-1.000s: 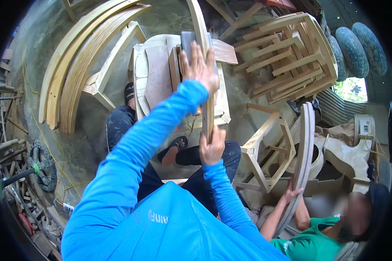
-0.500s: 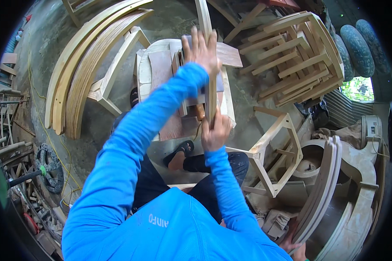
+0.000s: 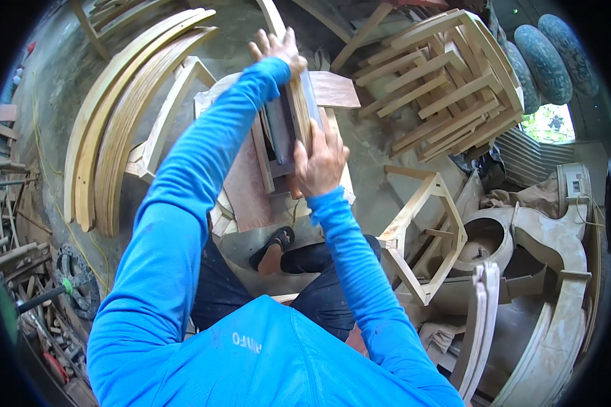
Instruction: Sanding curved wooden chair components using a bench-mounted belt sander.
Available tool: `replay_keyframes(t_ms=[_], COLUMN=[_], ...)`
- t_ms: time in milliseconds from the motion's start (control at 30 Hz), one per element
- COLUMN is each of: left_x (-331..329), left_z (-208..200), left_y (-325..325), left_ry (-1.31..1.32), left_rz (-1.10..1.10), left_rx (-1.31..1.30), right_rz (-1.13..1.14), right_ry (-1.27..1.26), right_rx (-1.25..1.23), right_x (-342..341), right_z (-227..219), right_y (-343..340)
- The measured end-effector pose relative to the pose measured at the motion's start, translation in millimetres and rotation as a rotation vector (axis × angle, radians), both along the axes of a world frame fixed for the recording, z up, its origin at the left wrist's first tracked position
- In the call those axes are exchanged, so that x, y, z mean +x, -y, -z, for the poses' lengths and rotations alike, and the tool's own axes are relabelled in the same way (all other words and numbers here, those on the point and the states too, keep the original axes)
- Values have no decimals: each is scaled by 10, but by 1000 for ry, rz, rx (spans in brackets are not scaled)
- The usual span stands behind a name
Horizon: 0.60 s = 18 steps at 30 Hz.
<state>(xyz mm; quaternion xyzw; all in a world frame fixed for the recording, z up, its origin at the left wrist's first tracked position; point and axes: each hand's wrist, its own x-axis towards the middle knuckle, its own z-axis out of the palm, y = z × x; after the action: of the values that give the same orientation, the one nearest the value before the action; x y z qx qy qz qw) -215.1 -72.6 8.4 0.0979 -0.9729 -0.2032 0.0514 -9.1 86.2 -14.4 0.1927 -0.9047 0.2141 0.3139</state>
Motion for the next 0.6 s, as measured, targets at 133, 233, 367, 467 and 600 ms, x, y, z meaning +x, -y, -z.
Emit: replay_keyframes(t_ms=[133,233,367,467,600], left_x=[1032,2038,3206,3435,3011], left_z=[46,156,302,253,60], left_y=[-463,-833,-1239,-1136,-728], left_ry=[-61,-116,-182,-153,-458], left_rz=[36,70,128,137,70], left_rx=[14,-11,114,225,805], right_rz=[72,87,47,104,117], right_ry=[240,304,722,818,443], right_rx=[-59,-77,-511,-543,-130], right_x=[955,1889,2706,2941,2961], right_z=[114,359,566,530,3], right_y=[-347,-703,-931,-947,-1098])
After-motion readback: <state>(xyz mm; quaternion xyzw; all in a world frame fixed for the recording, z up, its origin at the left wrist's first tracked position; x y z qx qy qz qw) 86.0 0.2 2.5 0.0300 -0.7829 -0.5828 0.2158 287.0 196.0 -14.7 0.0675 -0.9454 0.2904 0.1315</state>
